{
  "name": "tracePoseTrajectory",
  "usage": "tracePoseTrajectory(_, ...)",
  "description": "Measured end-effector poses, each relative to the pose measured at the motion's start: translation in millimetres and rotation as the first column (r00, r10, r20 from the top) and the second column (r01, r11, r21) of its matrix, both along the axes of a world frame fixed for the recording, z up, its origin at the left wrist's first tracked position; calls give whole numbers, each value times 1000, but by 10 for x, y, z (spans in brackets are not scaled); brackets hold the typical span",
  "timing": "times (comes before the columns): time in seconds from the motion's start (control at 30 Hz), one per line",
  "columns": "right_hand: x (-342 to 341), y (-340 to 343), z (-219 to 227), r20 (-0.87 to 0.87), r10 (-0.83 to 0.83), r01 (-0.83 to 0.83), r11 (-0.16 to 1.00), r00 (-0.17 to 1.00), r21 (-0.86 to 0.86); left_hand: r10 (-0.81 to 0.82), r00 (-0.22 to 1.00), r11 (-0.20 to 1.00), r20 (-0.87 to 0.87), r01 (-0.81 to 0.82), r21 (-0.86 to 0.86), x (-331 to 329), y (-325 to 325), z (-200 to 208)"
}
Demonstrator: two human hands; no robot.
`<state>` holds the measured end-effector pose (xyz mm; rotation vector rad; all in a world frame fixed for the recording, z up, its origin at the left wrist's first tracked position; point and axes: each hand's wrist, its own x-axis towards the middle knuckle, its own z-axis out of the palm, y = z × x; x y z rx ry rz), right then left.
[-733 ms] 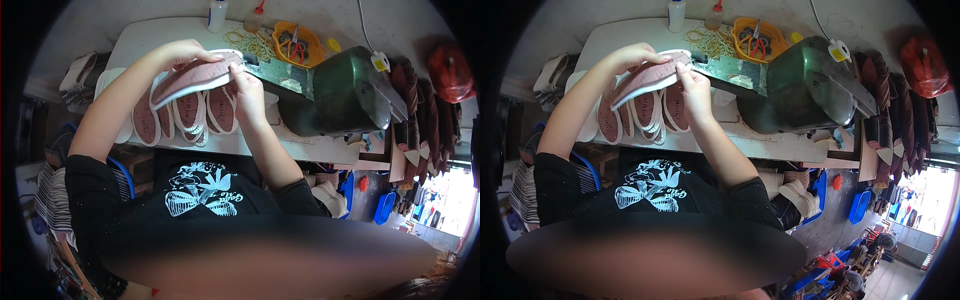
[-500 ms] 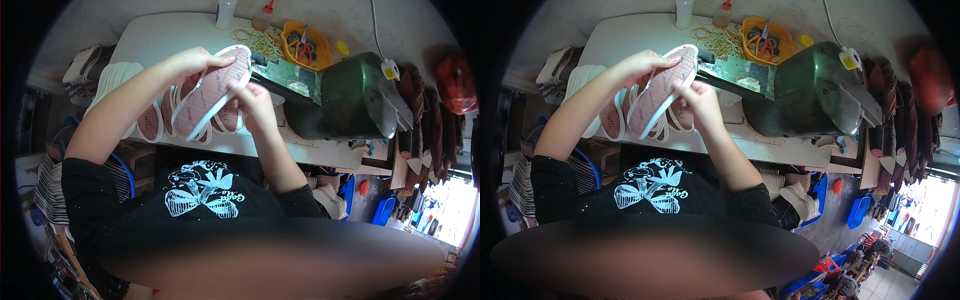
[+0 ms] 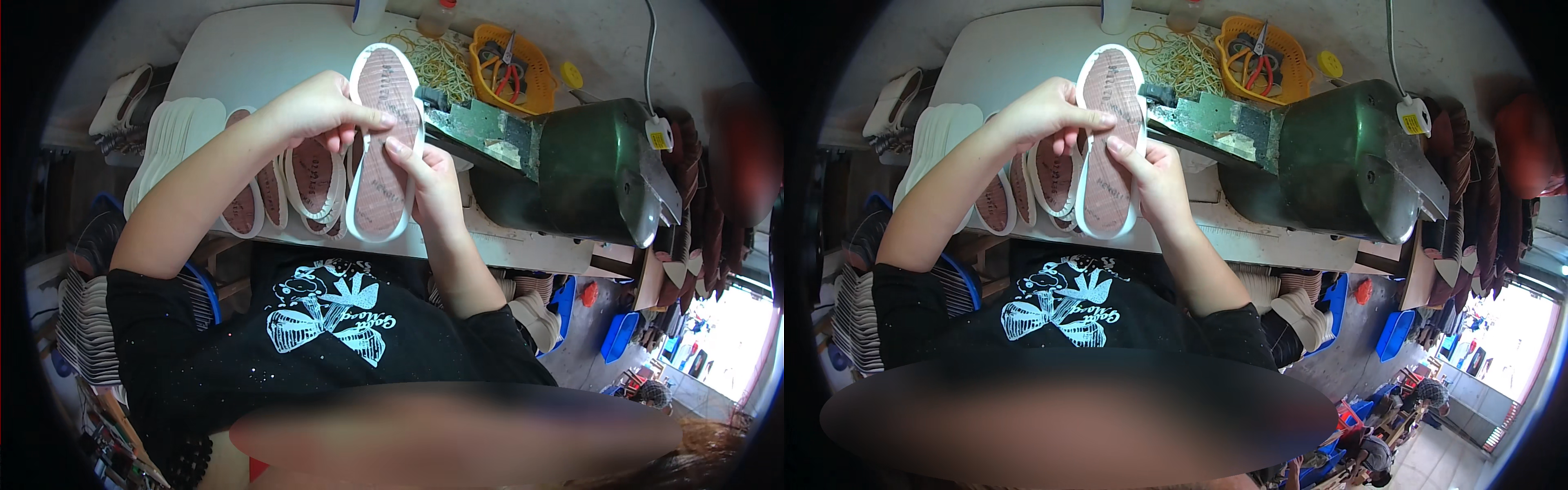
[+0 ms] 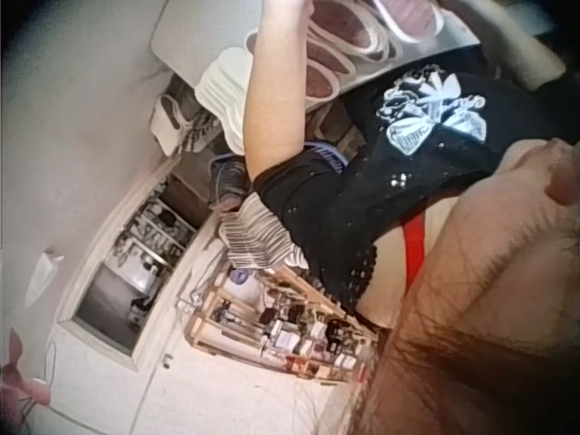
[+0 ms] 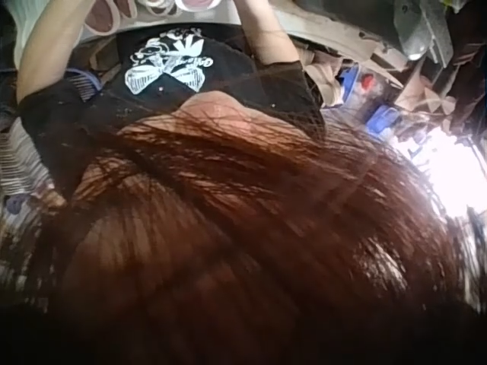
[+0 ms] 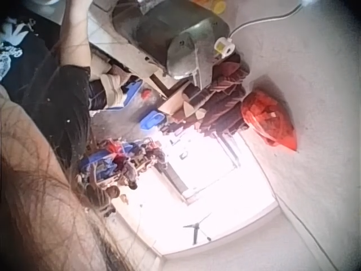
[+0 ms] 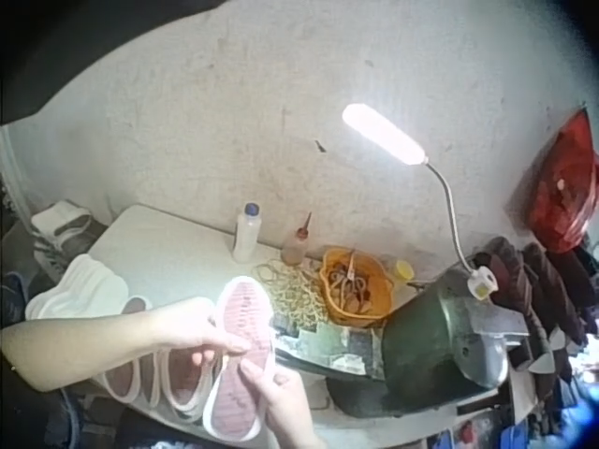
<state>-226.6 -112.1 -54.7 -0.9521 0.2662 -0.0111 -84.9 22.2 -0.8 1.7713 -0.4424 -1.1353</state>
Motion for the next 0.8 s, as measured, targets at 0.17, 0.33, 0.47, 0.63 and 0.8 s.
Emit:
tracePoseTrajectory(0.17,-156,-9,-19,-86,38,-48,991,996,-123,116,988,993,104,-112,-48,65,-42,-62)
tracePoseTrajectory(0.33,-337,218,2,-123,164,-182,971,979,-157,140,979,989,148,-131,-66,194,-127,-58)
tracePoseTrajectory(0.47,-226,278,41,-97,72,-81,992,993,-98,131,975,990,179,-118,-82,396,-219,-127)
tracePoseTrajectory(0.63,2,317,81,-31,-170,169,985,985,-27,-90,939,980,331,24,196,745,-368,-45)
tracePoseTrajectory(0.8,194,292,136,-60,-215,214,977,975,-12,-404,543,908,736,141,394,1147,-500,-77)
